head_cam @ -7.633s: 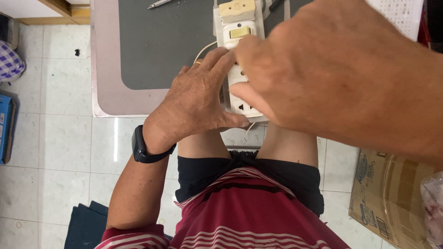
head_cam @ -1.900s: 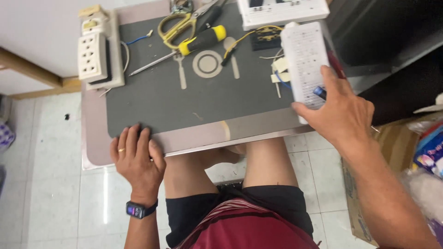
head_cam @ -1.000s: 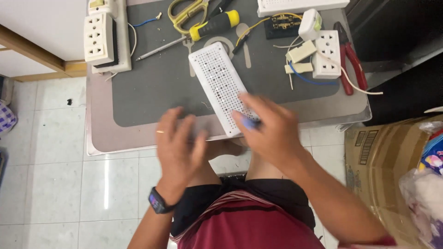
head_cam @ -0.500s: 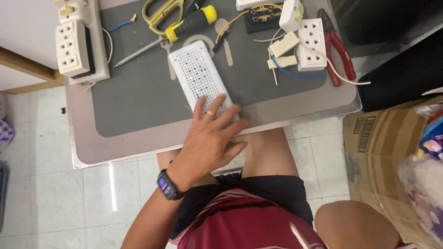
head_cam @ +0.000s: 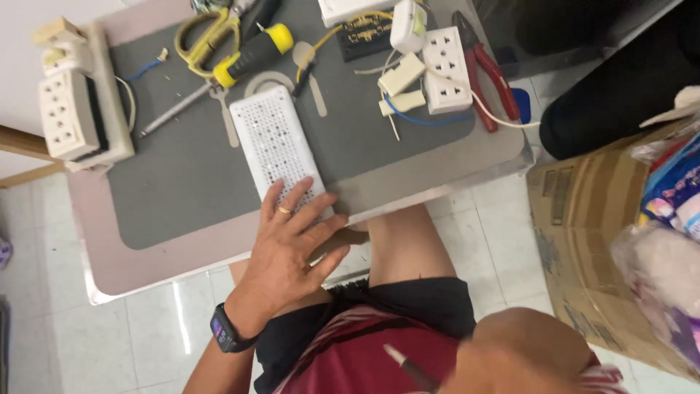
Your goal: Wiring and assembling an electrical power strip or outlet assembly using a screwdriver.
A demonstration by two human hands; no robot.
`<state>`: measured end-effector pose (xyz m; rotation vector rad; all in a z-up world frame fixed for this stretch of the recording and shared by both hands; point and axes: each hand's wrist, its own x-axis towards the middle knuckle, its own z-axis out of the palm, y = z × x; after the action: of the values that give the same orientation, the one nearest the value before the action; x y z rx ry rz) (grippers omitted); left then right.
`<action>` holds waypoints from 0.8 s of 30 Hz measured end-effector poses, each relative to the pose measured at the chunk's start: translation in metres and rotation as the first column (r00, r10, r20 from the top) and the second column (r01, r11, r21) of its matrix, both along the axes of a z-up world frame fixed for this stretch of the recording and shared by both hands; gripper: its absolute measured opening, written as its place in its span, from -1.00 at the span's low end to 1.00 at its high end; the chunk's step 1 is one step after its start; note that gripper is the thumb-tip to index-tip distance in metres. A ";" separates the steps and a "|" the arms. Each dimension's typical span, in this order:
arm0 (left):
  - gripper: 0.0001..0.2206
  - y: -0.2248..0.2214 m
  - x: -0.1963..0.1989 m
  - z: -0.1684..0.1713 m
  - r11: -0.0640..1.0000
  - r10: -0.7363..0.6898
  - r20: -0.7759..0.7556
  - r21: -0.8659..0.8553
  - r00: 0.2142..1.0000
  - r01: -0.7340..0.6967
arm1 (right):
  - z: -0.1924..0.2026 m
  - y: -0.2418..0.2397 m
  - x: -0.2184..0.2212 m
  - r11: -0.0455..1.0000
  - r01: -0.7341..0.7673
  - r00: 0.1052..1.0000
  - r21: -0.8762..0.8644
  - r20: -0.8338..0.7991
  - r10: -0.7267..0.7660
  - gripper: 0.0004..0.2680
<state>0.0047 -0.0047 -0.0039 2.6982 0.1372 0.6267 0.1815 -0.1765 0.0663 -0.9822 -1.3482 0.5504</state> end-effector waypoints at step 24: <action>-0.66 0.068 0.207 -0.009 0.929 0.327 -0.289 -0.076 0.900 -0.362 | -0.097 0.049 0.053 0.978 -0.121 0.943 -0.171 -0.327 0.059 -0.51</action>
<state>0.2116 0.0630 -0.0127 2.6382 0.7180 0.3204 0.2348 -0.1274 -0.0309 -0.9391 -1.0660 0.8826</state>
